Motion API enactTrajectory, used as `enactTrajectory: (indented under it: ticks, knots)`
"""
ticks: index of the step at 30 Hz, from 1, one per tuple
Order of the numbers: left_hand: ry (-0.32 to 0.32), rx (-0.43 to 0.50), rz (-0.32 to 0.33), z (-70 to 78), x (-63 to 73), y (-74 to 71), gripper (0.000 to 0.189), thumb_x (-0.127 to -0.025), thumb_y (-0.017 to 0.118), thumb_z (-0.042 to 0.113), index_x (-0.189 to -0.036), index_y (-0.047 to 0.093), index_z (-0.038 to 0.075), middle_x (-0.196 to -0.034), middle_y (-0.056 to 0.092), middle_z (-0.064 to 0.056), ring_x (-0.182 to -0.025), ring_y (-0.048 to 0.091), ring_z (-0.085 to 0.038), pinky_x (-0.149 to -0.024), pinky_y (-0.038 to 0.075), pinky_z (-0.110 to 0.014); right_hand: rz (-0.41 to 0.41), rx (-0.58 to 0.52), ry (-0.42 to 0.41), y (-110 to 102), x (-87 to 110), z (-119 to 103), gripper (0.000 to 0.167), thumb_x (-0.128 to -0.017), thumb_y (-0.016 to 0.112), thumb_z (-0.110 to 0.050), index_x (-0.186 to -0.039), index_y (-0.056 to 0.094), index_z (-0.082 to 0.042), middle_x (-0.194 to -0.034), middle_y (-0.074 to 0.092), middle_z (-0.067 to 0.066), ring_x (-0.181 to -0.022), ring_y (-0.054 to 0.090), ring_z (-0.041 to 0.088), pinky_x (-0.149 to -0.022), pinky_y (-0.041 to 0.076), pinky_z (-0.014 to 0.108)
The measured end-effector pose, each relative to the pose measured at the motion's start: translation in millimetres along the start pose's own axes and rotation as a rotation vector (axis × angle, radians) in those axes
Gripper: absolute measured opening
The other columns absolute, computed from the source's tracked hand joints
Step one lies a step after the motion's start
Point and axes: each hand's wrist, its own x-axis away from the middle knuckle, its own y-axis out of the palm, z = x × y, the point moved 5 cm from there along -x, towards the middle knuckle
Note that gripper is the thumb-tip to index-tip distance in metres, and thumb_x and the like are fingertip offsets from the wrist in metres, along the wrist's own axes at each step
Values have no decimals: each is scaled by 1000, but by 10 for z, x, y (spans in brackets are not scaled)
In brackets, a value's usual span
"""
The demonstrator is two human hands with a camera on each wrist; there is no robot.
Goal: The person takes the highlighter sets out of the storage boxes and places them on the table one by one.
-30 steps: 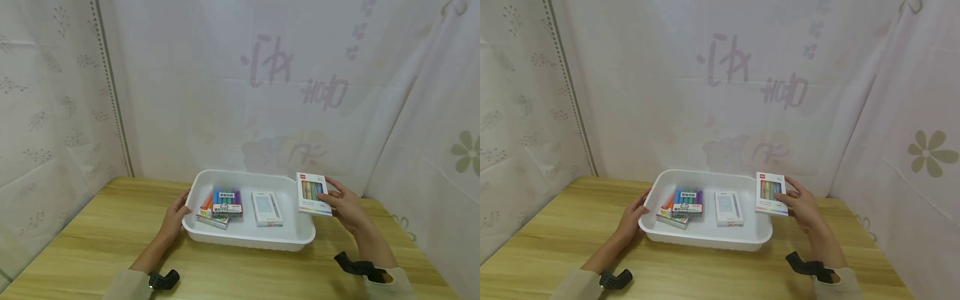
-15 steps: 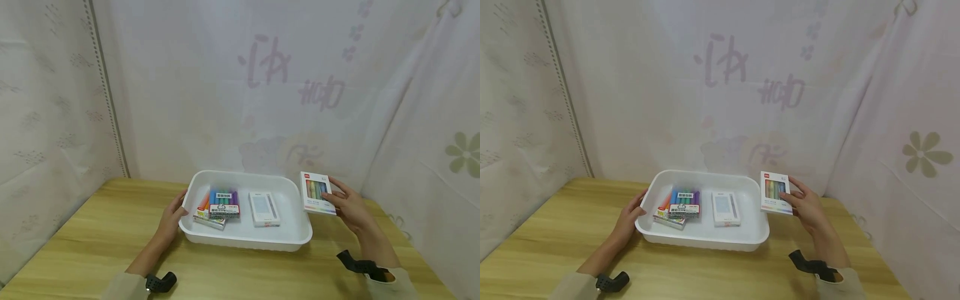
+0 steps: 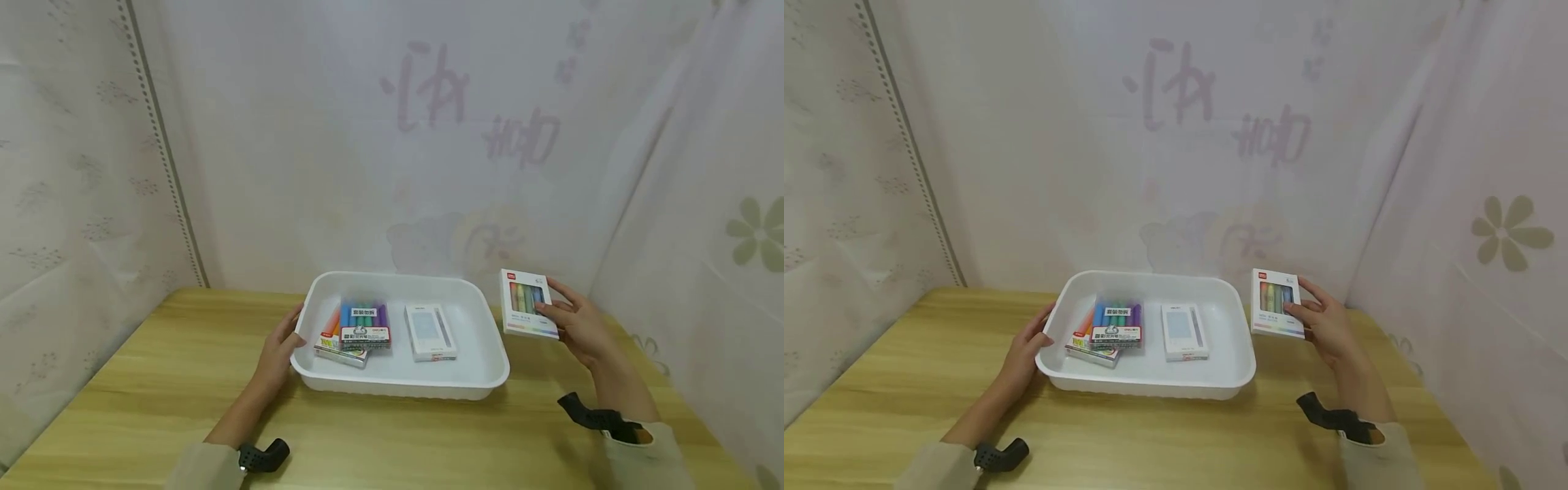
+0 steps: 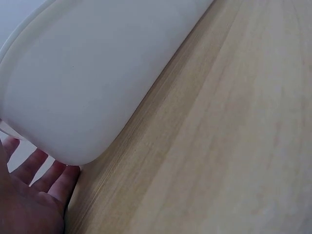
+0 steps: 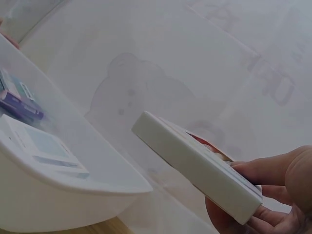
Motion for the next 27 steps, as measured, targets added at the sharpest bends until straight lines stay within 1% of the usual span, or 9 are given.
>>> enactTrajectory:
  ticks: [6,9,12,15,16,20,24,26,27]
  knots:
    - [-3,9,0,15,8,-11,69,-90,44,5,-158,34,15,-162,36,-21,-146,40,-42,-91,50,-20,1,-10,31,-53,5,-12,86,-100,60,-14,-164,1,-14,-104,70,-14,-88,72,7,-71,59,24]
    - [0,17,1,10,0,-18,69,-89,45,5,-157,35,14,-160,39,-23,-143,43,-41,-88,50,-17,5,-21,56,-83,9,53,86,-100,60,-15,-164,3,-16,-104,70,-13,-88,72,7,-71,59,24]
    - [8,23,7,6,-11,-13,70,-88,45,4,-157,37,13,-157,42,-25,-140,45,-39,-86,49,-14,18,-22,113,-122,8,159,85,-100,60,-18,-164,4,-19,-102,69,-12,-88,71,6,-72,58,23]
    - [13,15,7,-7,-21,-9,70,-88,46,4,-157,37,12,-157,42,-25,-140,45,-40,-86,49,-14,44,28,179,-150,-5,285,87,-99,62,-22,-164,4,-21,-100,67,-14,-87,69,5,-73,58,23]
    - [14,13,6,-11,-23,-6,70,-88,46,4,-157,36,12,-157,41,-25,-141,45,-40,-87,49,-14,47,62,191,-152,-14,318,87,-99,62,-24,-164,4,-20,-99,66,-15,-87,69,5,-73,58,24]
    - [12,17,-3,-18,-23,-2,69,-89,45,4,-157,35,12,-159,39,-24,-144,42,-42,-87,50,-15,51,148,193,-144,-59,415,87,-99,63,-27,-164,6,-16,-99,65,-16,-87,69,5,-74,59,25]
    - [8,34,-3,-14,-20,-9,70,-89,44,3,-158,35,13,-160,38,-24,-144,41,-41,-85,50,-14,47,179,203,-118,-84,477,86,-100,62,-26,-164,7,-13,-99,66,-14,-86,69,4,-74,59,25]
    - [10,34,-4,-7,-18,-10,70,-89,44,3,-158,34,13,-160,37,-24,-144,41,-40,-85,49,-14,53,216,216,-111,-84,506,85,-99,62,-28,-164,8,-13,-102,65,-11,-86,68,4,-74,59,25]
    - [11,32,-3,-3,-18,-10,70,-89,44,3,-158,35,13,-160,38,-24,-144,41,-40,-86,49,-14,56,236,223,-108,-82,520,85,-100,62,-29,-164,8,-13,-106,65,-7,-86,67,4,-75,59,25]
